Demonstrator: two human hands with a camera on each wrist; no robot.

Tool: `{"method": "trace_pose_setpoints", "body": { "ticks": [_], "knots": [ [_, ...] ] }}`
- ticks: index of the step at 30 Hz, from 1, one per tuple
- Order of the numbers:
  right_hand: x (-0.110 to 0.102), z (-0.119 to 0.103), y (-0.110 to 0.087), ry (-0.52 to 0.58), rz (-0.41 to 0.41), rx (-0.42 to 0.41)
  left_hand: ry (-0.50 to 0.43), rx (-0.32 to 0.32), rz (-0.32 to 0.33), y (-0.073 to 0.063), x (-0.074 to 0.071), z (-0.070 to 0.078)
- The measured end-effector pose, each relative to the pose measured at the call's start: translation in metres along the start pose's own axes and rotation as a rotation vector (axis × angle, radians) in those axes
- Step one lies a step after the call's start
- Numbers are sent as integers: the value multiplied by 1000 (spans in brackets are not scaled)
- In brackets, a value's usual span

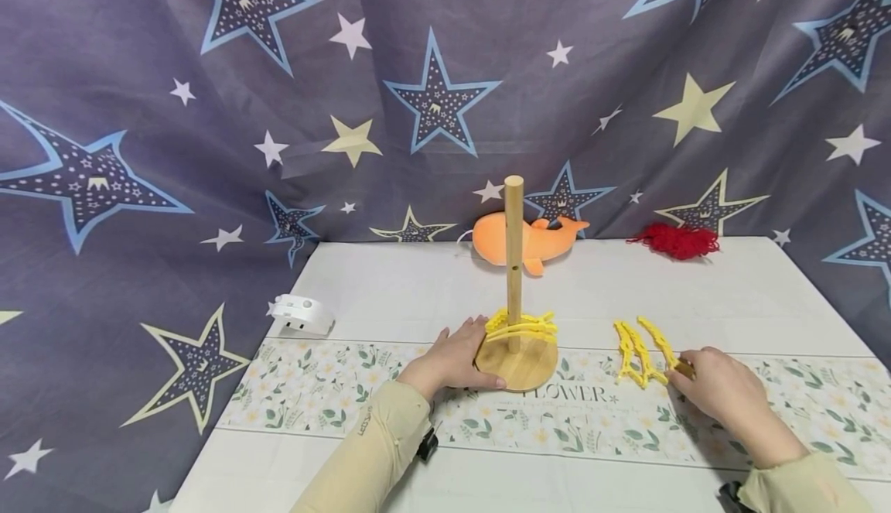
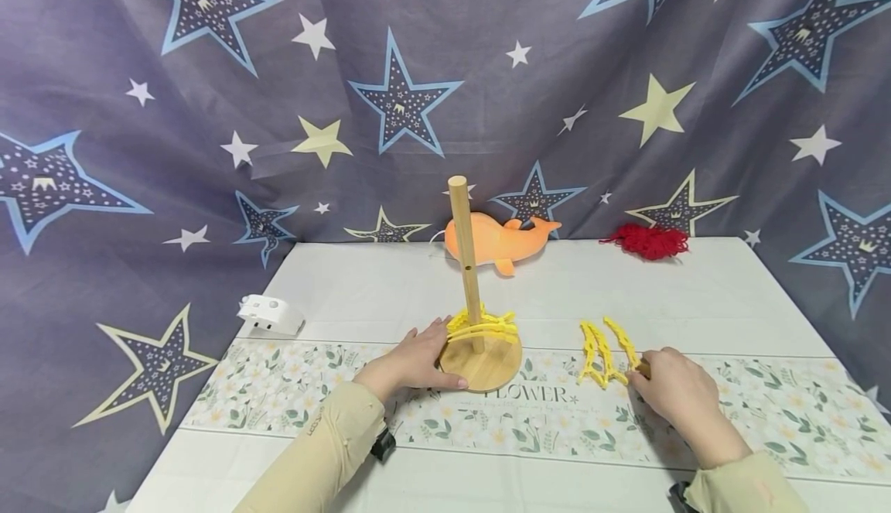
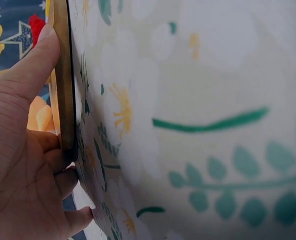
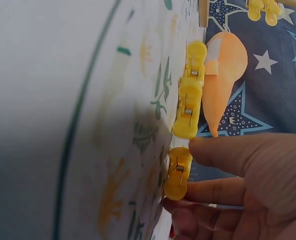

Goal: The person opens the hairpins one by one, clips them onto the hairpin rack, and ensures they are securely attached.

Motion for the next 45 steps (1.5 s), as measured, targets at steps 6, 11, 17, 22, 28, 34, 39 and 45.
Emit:
{"method": "trace_pose_setpoints", "body": {
  "ticks": [6, 11, 17, 22, 28, 34, 39, 45],
  "knots": [
    [0, 0, -1, -11, 16, 12, -3, 3, 3, 0, -1, 1],
    [1, 1, -1, -15, 31, 14, -5, 1, 3, 0, -1, 1],
    [-2, 4, -2, -2, 67, 21, 0, -3, -5, 1, -1, 2],
    [-6, 6, -4, 20, 110, 42, -1, 1, -9, 0, -1, 3],
    [-15, 4, -11, 66, 222, 29, -9, 3, -11, -2, -3, 4],
    [-21, -2, -17, 97, 280, -47, -11, 2, -9, -2, -3, 5],
    [-23, -8, -17, 142, 259, -91, -7, -6, -9, -2, -2, 4],
    [-29, -22, -21, 232, 324, -170, -12, -12, -11, -2, -1, 2]
  ]
}}
Point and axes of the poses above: each hand's wrist, its own y-axis towards the middle knuckle, its own x-axis out of the palm, z = x × y, the point moved 7 cm from there along y, towards the middle knuckle, and after that the axes turned 2 degrees about -z, right-handed, at the moved point
